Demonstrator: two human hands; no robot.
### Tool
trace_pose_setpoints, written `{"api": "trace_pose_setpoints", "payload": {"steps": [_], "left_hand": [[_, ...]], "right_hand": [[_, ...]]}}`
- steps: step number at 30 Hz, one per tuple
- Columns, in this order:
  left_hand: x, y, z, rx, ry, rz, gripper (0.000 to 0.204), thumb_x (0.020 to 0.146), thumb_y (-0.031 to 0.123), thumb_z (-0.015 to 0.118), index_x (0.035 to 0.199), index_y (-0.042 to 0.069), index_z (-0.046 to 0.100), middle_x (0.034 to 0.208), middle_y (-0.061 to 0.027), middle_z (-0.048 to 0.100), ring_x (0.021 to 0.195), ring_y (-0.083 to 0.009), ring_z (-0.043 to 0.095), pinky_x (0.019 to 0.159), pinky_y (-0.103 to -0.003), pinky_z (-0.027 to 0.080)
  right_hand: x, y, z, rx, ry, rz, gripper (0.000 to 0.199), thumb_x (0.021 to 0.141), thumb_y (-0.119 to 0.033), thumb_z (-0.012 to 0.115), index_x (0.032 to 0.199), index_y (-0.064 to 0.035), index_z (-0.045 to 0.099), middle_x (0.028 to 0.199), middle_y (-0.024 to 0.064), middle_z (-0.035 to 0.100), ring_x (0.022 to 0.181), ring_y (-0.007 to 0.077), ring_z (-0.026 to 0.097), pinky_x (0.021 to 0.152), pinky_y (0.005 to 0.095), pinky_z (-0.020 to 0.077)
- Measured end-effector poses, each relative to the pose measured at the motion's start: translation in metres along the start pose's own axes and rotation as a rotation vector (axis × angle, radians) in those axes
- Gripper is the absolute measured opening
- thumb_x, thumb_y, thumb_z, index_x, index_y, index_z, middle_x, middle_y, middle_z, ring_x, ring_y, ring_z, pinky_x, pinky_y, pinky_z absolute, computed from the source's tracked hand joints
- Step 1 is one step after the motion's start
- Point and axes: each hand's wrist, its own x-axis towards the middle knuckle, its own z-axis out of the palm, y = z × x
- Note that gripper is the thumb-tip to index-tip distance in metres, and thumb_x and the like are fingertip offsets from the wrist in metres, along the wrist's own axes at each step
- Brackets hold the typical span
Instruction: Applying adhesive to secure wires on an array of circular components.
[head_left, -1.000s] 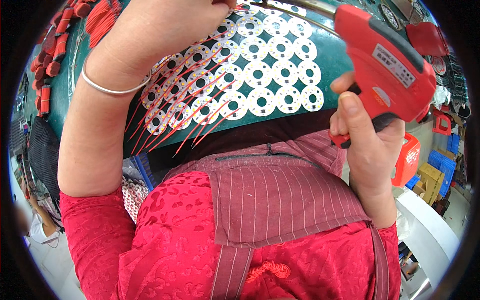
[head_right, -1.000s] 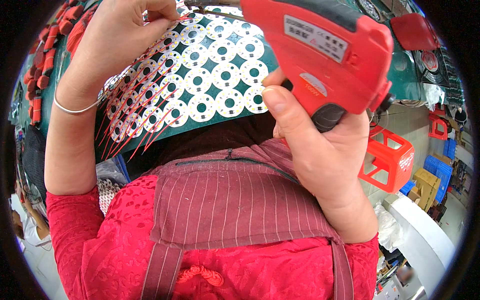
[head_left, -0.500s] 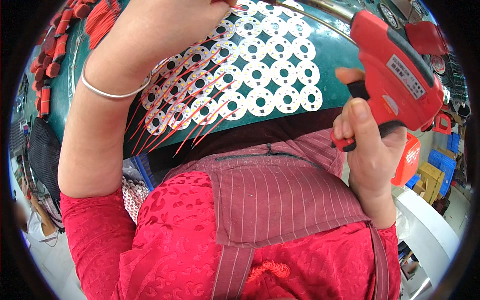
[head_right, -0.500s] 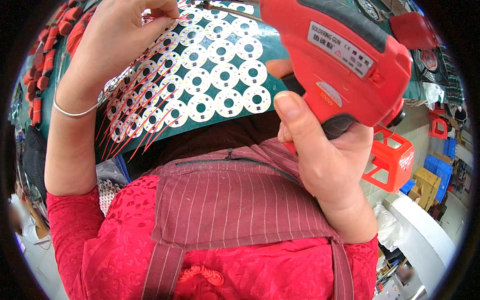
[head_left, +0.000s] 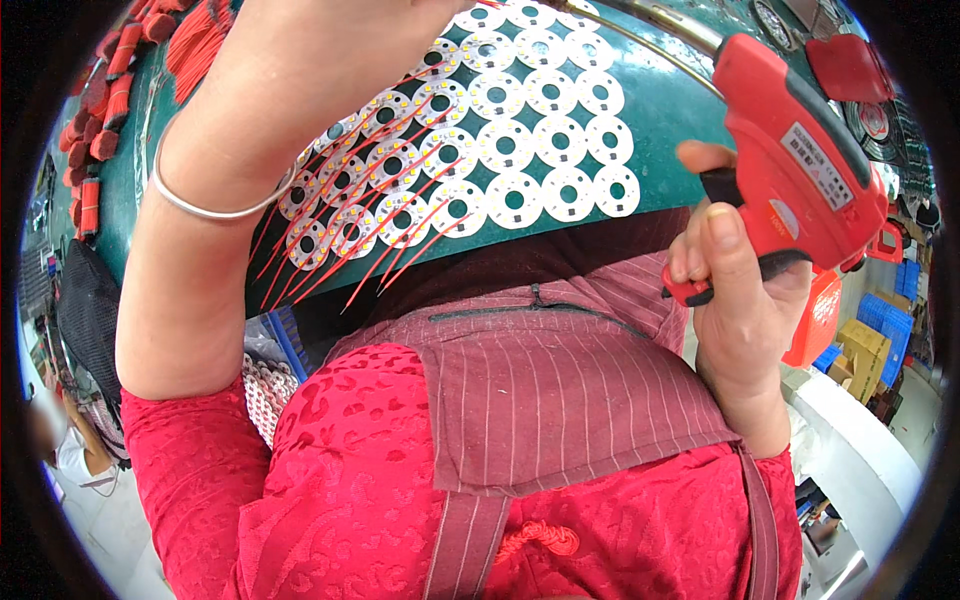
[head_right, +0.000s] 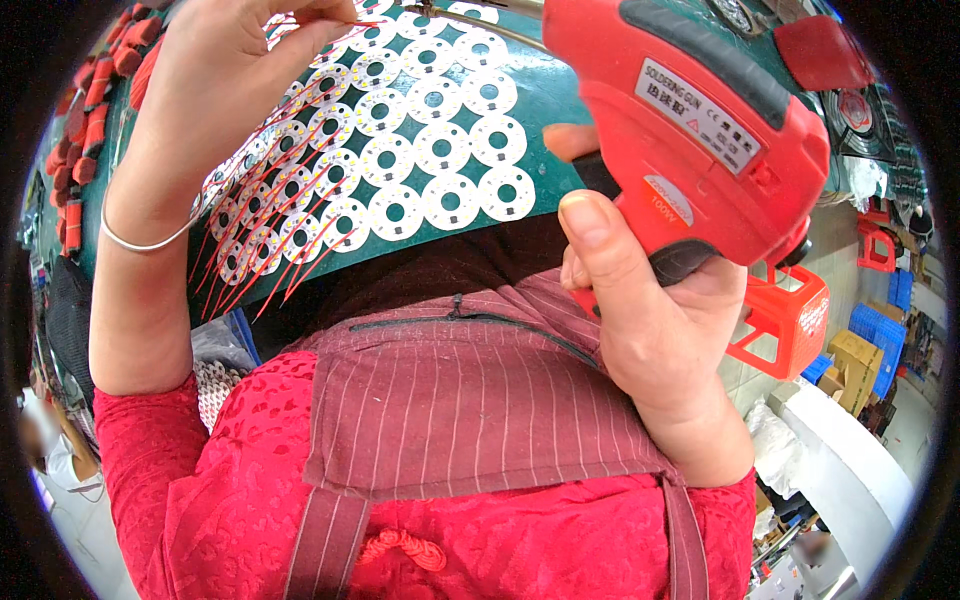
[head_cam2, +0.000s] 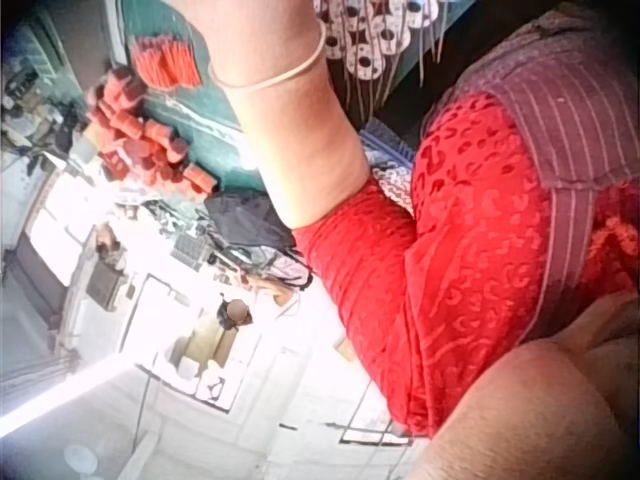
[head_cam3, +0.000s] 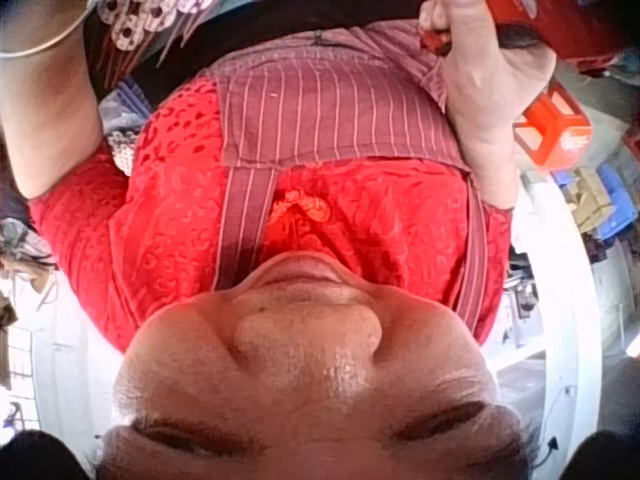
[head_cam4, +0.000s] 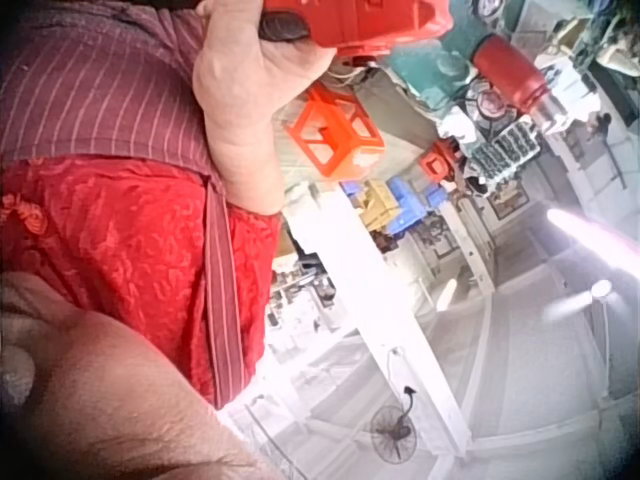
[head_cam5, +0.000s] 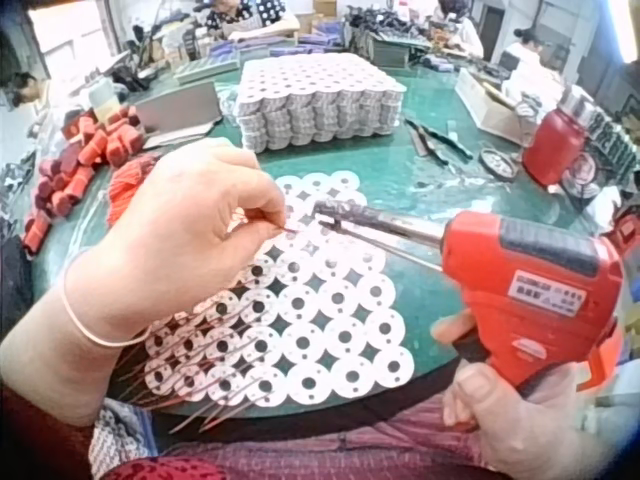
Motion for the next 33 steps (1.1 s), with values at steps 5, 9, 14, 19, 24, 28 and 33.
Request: {"api": "trace_pose_setpoints", "payload": {"steps": [5, 9, 14, 19, 24, 28, 33], "left_hand": [[0.002, 0.016, 0.001, 0.108, 0.001, 0.009, 0.004, 0.072, -0.002, 0.067, 0.071, 0.002, 0.067, 0.072, -0.0103, 0.063, 0.075, -0.0292, 0.061, 0.069, -0.037, 0.048], [-0.001, 0.002, 0.008, -0.022, -0.010, 0.014, 0.006, 0.070, -0.003, 0.066, 0.071, 0.002, 0.066, 0.070, -0.0121, 0.063, 0.072, -0.0300, 0.062, 0.066, -0.037, 0.049], [0.003, 0.008, 0.006, -0.058, -0.098, -0.028, 0.006, 0.069, -0.005, 0.064, 0.070, 0.001, 0.063, 0.067, -0.0141, 0.062, 0.066, -0.0306, 0.063, 0.061, -0.036, 0.049], [0.001, 0.002, 0.009, -0.146, -0.099, -0.117, 0.006, 0.069, -0.005, 0.064, 0.070, 0.000, 0.068, 0.070, -0.0159, 0.065, 0.065, -0.0282, 0.065, 0.060, -0.032, 0.051], [0.001, 0.002, 0.007, -0.185, -0.129, -0.161, 0.007, 0.069, -0.006, 0.064, 0.071, -0.001, 0.070, 0.071, -0.0161, 0.067, 0.064, -0.0266, 0.066, 0.061, -0.031, 0.052], [0.000, 0.000, 0.007, -0.141, -0.136, -0.120, 0.008, 0.070, -0.006, 0.064, 0.072, -0.002, 0.070, 0.070, -0.0161, 0.067, 0.064, -0.0264, 0.066, 0.061, -0.031, 0.052], [0.004, 0.013, -0.001, -0.154, -0.146, -0.146, 0.008, 0.069, -0.006, 0.063, 0.072, -0.002, 0.070, 0.070, -0.0163, 0.067, 0.064, -0.0268, 0.066, 0.061, -0.031, 0.052]], "right_hand": [[0.000, 0.001, -0.001, 0.013, 0.015, 0.009, 0.046, 0.094, -0.009, 0.057, 0.135, 0.0042, 0.041, 0.121, 0.0215, 0.059, 0.062, 0.0051, 0.048, 0.057, 0.0226, 0.0472], [-0.002, 0.000, 0.000, 0.017, 0.001, 0.006, 0.047, 0.094, -0.009, 0.057, 0.135, 0.0043, 0.040, 0.121, 0.0219, 0.059, 0.063, 0.0056, 0.049, 0.057, 0.0229, 0.0475], [-0.002, 0.003, -0.006, -0.026, -0.045, -0.013, 0.043, 0.094, -0.008, 0.057, 0.132, 0.0047, 0.043, 0.122, 0.0225, 0.058, 0.064, 0.0068, 0.050, 0.057, 0.0237, 0.0482], [-0.004, 0.003, -0.004, -0.037, -0.035, -0.010, 0.030, 0.093, -0.007, 0.058, 0.120, 0.0042, 0.051, 0.116, 0.0195, 0.060, 0.063, 0.0072, 0.050, 0.056, 0.0244, 0.0481], [-0.005, 0.009, -0.004, 0.072, 0.033, 0.001, 0.017, 0.087, -0.001, 0.067, 0.103, 0.0014, 0.063, 0.098, 0.0090, 0.068, 0.061, 0.0056, 0.054, 0.055, 0.0204, 0.0451], [-0.002, 0.004, -0.001, -0.072, -0.041, 0.011, 0.024, 0.093, -0.007, 0.059, 0.113, 0.0051, 0.054, 0.112, 0.0171, 0.062, 0.061, 0.0078, 0.051, 0.055, 0.0251, 0.0478], [-0.001, 0.006, 0.000, -0.069, -0.059, -0.013, 0.024, 0.093, -0.007, 0.059, 0.113, 0.0054, 0.054, 0.119, 0.0193, 0.061, 0.060, 0.0076, 0.051, 0.053, 0.0252, 0.0473]]}}
